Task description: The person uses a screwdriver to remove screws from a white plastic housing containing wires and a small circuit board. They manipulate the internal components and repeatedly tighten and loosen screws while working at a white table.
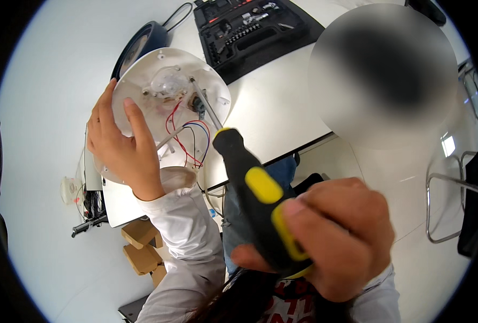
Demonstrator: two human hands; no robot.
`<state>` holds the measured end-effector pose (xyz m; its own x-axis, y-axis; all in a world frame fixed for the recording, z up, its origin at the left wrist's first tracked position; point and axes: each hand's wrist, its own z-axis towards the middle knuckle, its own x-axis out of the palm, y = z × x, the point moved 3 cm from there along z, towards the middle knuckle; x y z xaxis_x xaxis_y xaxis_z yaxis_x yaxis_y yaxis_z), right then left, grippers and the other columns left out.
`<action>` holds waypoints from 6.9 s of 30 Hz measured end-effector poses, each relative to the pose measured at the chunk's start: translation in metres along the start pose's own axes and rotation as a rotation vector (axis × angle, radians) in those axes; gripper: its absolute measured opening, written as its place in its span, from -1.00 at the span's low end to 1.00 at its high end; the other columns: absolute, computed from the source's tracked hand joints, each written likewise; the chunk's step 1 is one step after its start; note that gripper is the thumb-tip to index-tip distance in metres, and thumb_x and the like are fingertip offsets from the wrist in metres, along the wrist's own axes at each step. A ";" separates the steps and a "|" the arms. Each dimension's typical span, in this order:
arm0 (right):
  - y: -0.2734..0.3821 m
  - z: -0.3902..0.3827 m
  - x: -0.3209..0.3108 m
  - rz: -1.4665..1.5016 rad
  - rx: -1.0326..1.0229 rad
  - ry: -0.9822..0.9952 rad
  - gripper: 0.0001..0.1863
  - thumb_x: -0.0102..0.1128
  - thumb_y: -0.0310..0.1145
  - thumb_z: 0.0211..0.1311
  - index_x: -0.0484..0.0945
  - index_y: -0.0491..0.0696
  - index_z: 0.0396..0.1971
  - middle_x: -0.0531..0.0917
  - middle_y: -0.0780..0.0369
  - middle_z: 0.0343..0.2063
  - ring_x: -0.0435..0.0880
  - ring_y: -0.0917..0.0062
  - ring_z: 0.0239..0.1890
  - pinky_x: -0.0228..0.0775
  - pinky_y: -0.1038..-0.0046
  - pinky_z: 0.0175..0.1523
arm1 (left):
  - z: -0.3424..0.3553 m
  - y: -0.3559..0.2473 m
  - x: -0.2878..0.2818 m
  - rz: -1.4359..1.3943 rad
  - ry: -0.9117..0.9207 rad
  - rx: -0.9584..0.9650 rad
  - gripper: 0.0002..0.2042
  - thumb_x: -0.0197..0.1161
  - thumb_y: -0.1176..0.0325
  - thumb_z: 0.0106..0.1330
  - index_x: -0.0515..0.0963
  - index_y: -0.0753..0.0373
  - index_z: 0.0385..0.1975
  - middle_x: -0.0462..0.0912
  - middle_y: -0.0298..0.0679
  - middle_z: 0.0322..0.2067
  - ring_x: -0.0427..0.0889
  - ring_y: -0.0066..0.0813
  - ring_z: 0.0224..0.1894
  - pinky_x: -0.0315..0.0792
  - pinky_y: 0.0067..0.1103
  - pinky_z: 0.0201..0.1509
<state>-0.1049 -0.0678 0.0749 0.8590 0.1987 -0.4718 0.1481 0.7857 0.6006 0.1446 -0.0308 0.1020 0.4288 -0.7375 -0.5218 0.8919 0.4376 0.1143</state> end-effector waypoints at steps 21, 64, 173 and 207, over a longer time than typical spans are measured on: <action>0.001 -0.025 0.021 0.027 0.212 -0.072 -0.62 0.23 -0.57 -0.01 0.45 -0.16 -0.11 0.59 0.07 -0.19 0.60 0.31 -0.16 0.42 0.46 -0.07 | -0.134 0.021 -0.089 -0.438 -0.098 -0.430 -0.66 0.04 0.59 0.03 0.45 0.29 -0.12 0.48 -0.13 -0.08 0.40 -0.14 0.00 0.25 -0.38 0.09; 0.013 -0.029 0.044 0.167 0.244 -0.474 -0.59 0.14 -0.31 0.16 0.40 -0.20 -0.03 0.55 0.12 -0.08 0.62 0.44 -0.21 0.41 0.60 -0.13 | -0.198 0.037 -0.064 -0.643 0.248 -0.562 -0.45 0.07 0.62 0.02 0.28 0.31 0.12 0.41 -0.08 0.02 0.33 -0.07 0.08 0.19 -0.38 0.16; -0.035 0.086 0.167 0.354 0.426 0.171 -0.89 0.13 -0.45 0.15 0.41 -0.14 -0.41 0.59 0.24 -0.62 0.49 0.70 -0.69 0.23 0.71 -0.62 | -0.161 0.078 0.006 -0.881 -0.243 -0.951 -0.51 -0.01 0.13 0.35 0.19 0.36 0.13 0.37 -0.22 0.00 0.32 -0.51 0.02 0.13 -0.62 0.13; -0.039 0.080 0.170 0.312 0.433 0.137 -0.82 0.11 -0.36 0.19 0.38 -0.13 -0.31 0.59 0.23 -0.59 0.46 0.70 -0.71 0.05 0.75 -0.70 | -0.181 0.090 -0.043 -0.656 -0.222 -0.819 -0.60 0.14 0.40 0.15 0.35 0.28 0.02 0.34 -0.07 -0.01 0.43 -0.36 -0.16 0.38 -0.58 -0.25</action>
<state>0.0746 -0.1113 0.0232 0.8268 0.4808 -0.2918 0.1099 0.3707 0.9222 0.1805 0.1335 -0.0186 -0.0089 -0.9949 -0.1009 0.6248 0.0732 -0.7774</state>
